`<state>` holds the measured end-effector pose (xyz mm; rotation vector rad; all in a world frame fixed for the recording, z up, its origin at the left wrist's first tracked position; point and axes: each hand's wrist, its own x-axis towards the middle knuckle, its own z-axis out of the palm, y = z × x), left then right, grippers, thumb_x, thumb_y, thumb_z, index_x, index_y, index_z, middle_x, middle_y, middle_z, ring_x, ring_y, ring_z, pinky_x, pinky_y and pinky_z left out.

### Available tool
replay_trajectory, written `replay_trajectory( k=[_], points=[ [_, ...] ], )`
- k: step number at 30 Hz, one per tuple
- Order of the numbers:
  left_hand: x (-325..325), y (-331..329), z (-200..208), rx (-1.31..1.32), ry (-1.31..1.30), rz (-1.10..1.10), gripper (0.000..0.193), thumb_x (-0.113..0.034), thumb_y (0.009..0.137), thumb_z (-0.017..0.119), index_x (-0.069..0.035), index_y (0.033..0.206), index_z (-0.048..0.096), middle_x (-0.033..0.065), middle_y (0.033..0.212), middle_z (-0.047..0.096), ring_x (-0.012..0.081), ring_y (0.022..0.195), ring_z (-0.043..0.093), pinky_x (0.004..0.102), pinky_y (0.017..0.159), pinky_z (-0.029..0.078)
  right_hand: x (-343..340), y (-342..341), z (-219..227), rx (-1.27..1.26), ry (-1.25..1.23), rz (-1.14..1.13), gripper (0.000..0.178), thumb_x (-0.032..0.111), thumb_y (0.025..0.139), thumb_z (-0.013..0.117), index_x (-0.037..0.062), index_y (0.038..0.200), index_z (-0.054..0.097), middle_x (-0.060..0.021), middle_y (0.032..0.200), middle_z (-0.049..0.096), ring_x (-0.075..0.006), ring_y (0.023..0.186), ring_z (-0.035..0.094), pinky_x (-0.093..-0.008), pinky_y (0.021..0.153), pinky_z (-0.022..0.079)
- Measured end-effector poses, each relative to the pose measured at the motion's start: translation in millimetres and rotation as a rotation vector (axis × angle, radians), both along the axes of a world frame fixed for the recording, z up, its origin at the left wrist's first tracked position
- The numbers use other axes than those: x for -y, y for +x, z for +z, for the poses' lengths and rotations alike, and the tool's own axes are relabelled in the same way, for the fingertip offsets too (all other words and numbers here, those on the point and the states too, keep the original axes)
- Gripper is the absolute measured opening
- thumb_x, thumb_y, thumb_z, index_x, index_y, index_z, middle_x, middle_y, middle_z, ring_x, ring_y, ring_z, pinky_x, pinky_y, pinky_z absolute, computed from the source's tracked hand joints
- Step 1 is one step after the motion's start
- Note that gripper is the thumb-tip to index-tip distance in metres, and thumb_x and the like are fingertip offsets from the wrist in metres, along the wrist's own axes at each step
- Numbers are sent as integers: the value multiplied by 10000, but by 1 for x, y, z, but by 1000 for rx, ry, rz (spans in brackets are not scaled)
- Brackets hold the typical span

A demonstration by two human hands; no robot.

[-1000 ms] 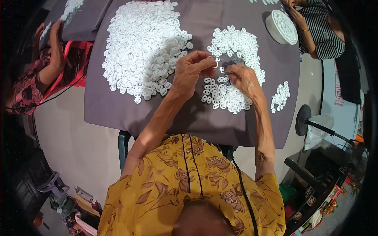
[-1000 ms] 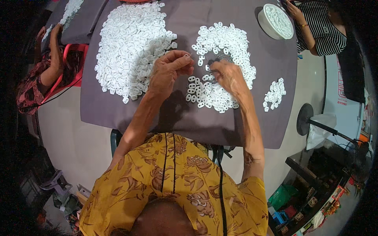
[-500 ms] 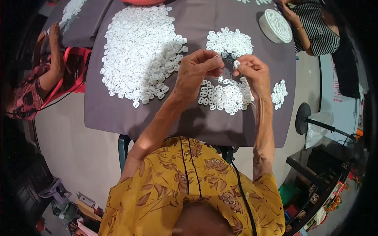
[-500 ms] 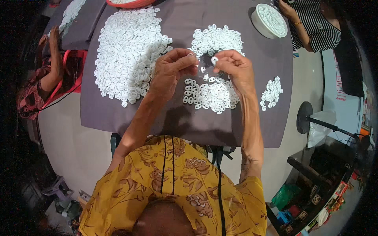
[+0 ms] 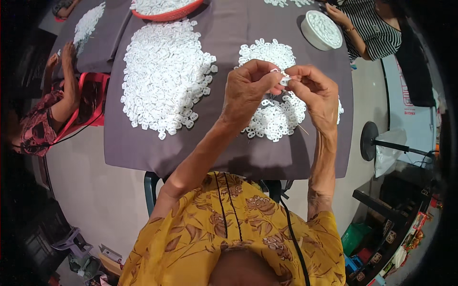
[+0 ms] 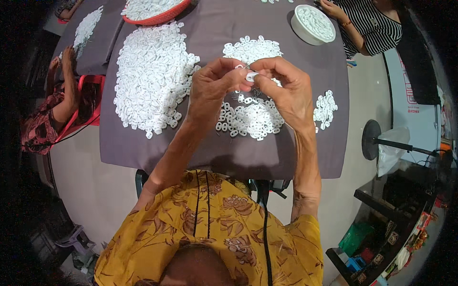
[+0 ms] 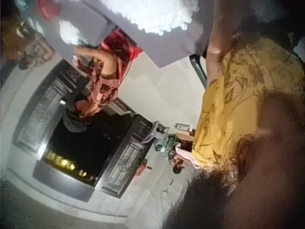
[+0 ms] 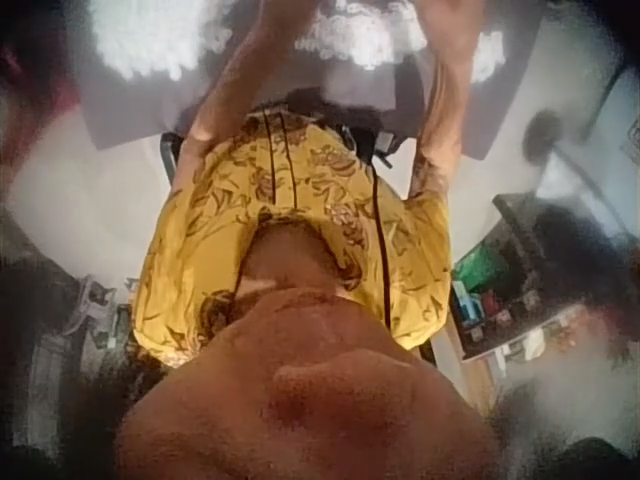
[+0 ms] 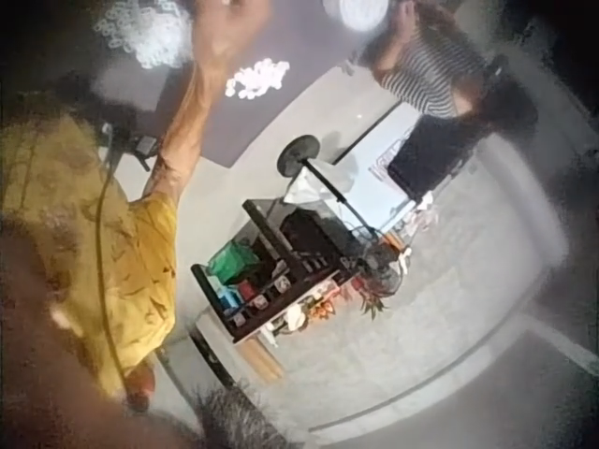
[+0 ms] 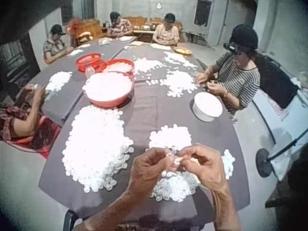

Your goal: The person assembles plastic cord locks by hand, repeatedly picking up plastic components from piles on the table and fitting the pieces together.

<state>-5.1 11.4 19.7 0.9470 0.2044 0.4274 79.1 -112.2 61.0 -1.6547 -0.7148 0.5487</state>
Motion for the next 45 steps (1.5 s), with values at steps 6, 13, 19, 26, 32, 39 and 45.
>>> replay_trajectory(
  k=[6, 13, 19, 26, 32, 39, 45],
  points=[
    [3, -3, 3, -16, 6, -42, 115, -73, 809, 586, 16, 880, 571, 57, 758, 611, 89, 663, 593, 207, 616, 498, 2, -2, -2, 92, 116, -79, 158, -28, 748, 594, -35, 906, 598, -25, 814, 562, -78, 732, 536, -183, 654, 417],
    [5, 0, 9, 13, -71, 34, 114, -71, 811, 585, 19, 878, 567, 51, 748, 605, 89, 670, 594, 209, 611, 502, -8, -2, -3, 178, 121, -69, 164, -35, 748, 610, -30, 912, 604, -23, 829, 558, -82, 753, 535, -191, 657, 427],
    [7, 9, 8, 20, -173, 134, 89, -60, 804, 577, 17, 849, 570, 39, 756, 584, 89, 661, 576, 227, 630, 521, -16, -8, -16, 316, 204, -179, 212, -41, 739, 629, -35, 949, 602, -35, 858, 552, -94, 787, 523, -214, 677, 442],
    [10, 7, 11, 17, -245, 135, 91, -63, 792, 584, 14, 840, 576, 44, 788, 582, 92, 693, 569, 243, 643, 530, -19, -10, -18, 581, 200, -204, 216, -81, 735, 599, -44, 948, 596, -61, 893, 557, -118, 815, 522, -220, 706, 434],
    [5, 0, 20, -29, -221, 105, 86, -70, 784, 594, 6, 825, 590, 42, 738, 591, 74, 635, 552, 212, 597, 486, -17, 0, -15, -25, 383, -171, 189, -75, 756, 554, -60, 942, 583, -78, 900, 574, -126, 805, 543, -248, 735, 436],
    [5, -3, 15, -52, -79, 82, 90, -81, 782, 598, 2, 816, 599, 26, 681, 586, 53, 596, 521, 184, 560, 430, -16, 4, -12, -396, 418, -95, 221, -51, 764, 541, -52, 984, 564, -103, 901, 584, -154, 809, 564, -275, 775, 448],
    [0, -7, 11, -43, 20, 61, 89, -71, 789, 591, -14, 857, 601, 68, 770, 621, 85, 665, 554, 218, 620, 457, -20, 3, -9, -520, 462, -20, 223, -43, 767, 536, -52, 988, 563, -97, 885, 585, -154, 784, 564, -284, 774, 452]
  ],
)
